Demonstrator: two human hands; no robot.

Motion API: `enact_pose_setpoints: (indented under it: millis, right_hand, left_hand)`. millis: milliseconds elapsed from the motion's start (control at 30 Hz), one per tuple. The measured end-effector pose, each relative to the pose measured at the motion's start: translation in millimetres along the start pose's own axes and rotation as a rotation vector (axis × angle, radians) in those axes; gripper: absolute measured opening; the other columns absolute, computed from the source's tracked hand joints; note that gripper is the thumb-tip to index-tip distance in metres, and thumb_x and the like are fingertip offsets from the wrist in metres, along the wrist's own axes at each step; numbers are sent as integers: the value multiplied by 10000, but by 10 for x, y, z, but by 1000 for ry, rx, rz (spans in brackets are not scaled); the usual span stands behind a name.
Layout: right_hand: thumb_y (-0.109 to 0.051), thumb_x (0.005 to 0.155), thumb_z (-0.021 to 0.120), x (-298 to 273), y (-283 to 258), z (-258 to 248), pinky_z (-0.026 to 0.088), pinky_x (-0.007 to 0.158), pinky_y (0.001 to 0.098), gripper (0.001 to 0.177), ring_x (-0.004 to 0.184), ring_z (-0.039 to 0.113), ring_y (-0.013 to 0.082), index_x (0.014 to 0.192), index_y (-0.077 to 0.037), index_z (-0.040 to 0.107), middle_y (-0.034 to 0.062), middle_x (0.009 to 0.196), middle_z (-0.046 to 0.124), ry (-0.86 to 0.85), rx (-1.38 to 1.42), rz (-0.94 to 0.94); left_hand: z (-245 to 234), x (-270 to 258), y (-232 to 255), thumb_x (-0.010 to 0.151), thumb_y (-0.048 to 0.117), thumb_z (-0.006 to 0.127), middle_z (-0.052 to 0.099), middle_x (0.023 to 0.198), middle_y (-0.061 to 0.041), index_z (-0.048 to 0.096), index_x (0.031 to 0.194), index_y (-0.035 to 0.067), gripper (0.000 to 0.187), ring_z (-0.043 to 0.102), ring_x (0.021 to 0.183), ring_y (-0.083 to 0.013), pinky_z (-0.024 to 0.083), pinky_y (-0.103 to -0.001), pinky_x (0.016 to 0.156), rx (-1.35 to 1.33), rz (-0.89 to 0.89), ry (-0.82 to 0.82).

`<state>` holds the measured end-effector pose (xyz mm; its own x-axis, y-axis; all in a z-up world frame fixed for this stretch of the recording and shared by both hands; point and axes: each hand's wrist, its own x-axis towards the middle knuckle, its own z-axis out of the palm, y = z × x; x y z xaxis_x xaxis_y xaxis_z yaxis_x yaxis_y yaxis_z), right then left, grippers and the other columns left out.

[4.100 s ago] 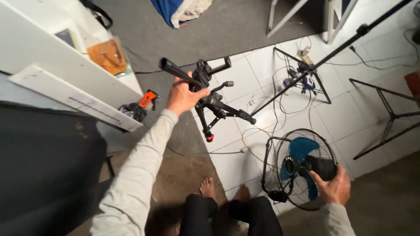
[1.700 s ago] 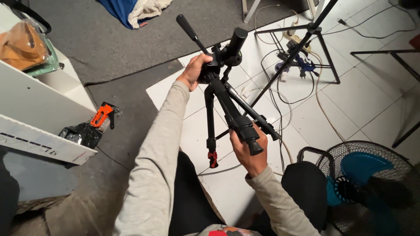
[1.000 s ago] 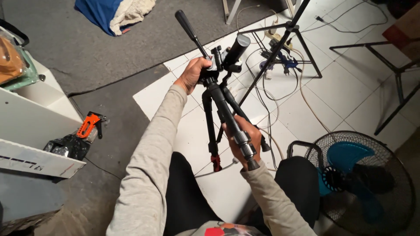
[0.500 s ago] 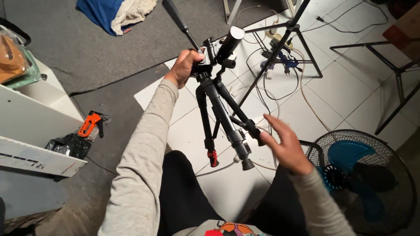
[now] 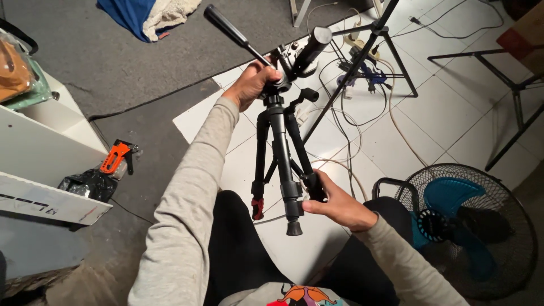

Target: Organizing various household items including a tripod, a fan, and a stapler, and placing a squeegee on a shelf.

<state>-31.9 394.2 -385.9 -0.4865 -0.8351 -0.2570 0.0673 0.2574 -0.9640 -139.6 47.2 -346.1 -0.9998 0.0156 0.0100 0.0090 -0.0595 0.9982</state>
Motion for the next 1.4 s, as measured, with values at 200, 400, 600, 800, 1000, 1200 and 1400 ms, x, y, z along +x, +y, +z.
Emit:
enact_pose_setpoints:
  millis: [200,400,600,800,1000,1200,1400]
  right_hand:
    - [-605,828,721,18,161,-23,254,1216,395,1160,1513,319,278,1621,0,127,186,1619,335,72,106,-14]
    - [-514,832,754,63,5,-51,286,1192,404,1135,1479,352,288,1622,-2,119,209,1592,350,74,-4,-24]
    - [-333,767,775,132,207,-227,517,863,320,877,972,637,168,1509,-44,408,105,1108,657,144,224,133]
    - [-299,851,688,136,-353,-72,523,608,343,623,739,608,161,1412,-97,511,57,936,603,224,412,252]
    - [-166,873,700,322,177,-72,500,560,333,470,712,596,147,1288,7,565,71,883,593,303,455,105]
    - [-84,842,673,330,291,86,501,551,307,416,688,588,128,1240,-12,573,42,876,593,444,517,-41]
    - [-91,883,698,109,635,-41,513,576,312,387,675,571,142,1223,28,556,61,840,575,378,564,-170]
  left_hand:
    - [110,-17,50,820,385,736,602,994,19,635,1196,60,507,544,938,-102,491,-281,864,53,98,33]
    - [327,-74,100,809,427,759,651,1068,16,669,1211,115,517,595,1003,-100,507,-275,913,157,146,131]
    - [288,-34,50,885,414,816,691,1037,6,686,1167,93,447,636,974,-137,544,-291,896,195,173,94]
    - [496,70,-25,764,537,831,712,965,19,627,1050,107,555,699,927,-130,591,-290,856,277,153,295]
    - [552,190,-226,816,536,876,666,979,-86,642,1021,57,571,646,967,-249,557,-385,857,524,338,393]
    - [838,172,-249,793,512,883,560,1162,-154,588,1152,35,666,590,1067,-274,526,-427,927,595,427,514]
    - [304,-17,-283,908,530,803,452,1594,-178,463,1554,11,895,433,1469,-361,357,-471,1229,645,607,-78]
